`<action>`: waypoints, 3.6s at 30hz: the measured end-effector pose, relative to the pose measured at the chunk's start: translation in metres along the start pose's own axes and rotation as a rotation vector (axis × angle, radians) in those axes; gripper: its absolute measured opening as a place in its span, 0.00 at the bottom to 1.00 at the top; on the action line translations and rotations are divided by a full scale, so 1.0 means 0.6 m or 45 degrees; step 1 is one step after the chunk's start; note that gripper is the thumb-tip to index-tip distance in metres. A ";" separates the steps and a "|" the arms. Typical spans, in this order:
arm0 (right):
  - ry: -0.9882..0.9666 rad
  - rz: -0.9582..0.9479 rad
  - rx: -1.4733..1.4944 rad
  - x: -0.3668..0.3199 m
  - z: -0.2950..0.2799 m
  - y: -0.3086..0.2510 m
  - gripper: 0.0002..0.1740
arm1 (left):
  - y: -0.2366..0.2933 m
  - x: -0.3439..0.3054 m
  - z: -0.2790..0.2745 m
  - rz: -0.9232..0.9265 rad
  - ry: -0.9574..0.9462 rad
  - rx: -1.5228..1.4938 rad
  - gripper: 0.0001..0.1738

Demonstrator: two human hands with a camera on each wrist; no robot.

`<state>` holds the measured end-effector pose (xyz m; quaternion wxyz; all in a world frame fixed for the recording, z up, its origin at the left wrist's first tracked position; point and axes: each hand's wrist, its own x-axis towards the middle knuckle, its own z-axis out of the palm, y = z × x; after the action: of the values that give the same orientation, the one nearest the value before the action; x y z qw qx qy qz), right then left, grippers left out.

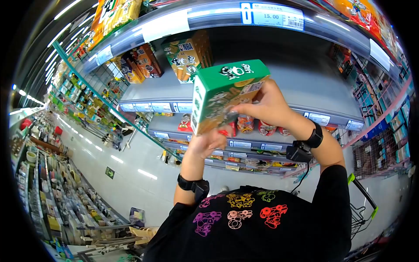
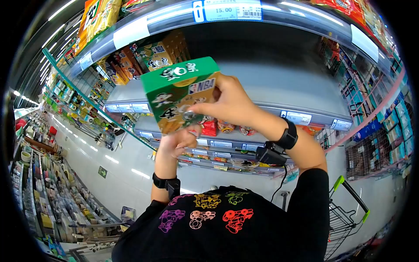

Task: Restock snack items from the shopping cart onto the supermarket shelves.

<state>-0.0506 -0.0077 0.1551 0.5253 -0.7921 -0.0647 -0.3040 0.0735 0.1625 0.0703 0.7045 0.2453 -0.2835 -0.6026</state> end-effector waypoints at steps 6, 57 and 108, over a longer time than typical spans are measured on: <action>-0.082 -0.117 -0.083 0.089 0.036 -0.036 0.23 | 0.073 -0.030 -0.023 0.919 0.903 0.993 0.22; -0.068 0.038 -0.363 0.181 0.076 0.143 0.15 | 0.133 0.096 -0.126 1.539 1.121 2.181 0.15; -0.006 0.084 -0.404 0.186 0.068 0.158 0.10 | 0.142 0.093 -0.126 1.371 1.223 2.573 0.14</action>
<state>0.0959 -0.0381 0.1307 0.4030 -0.8677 0.0088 -0.2910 0.1929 0.1206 0.0803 0.3899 0.7261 -0.3986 0.4023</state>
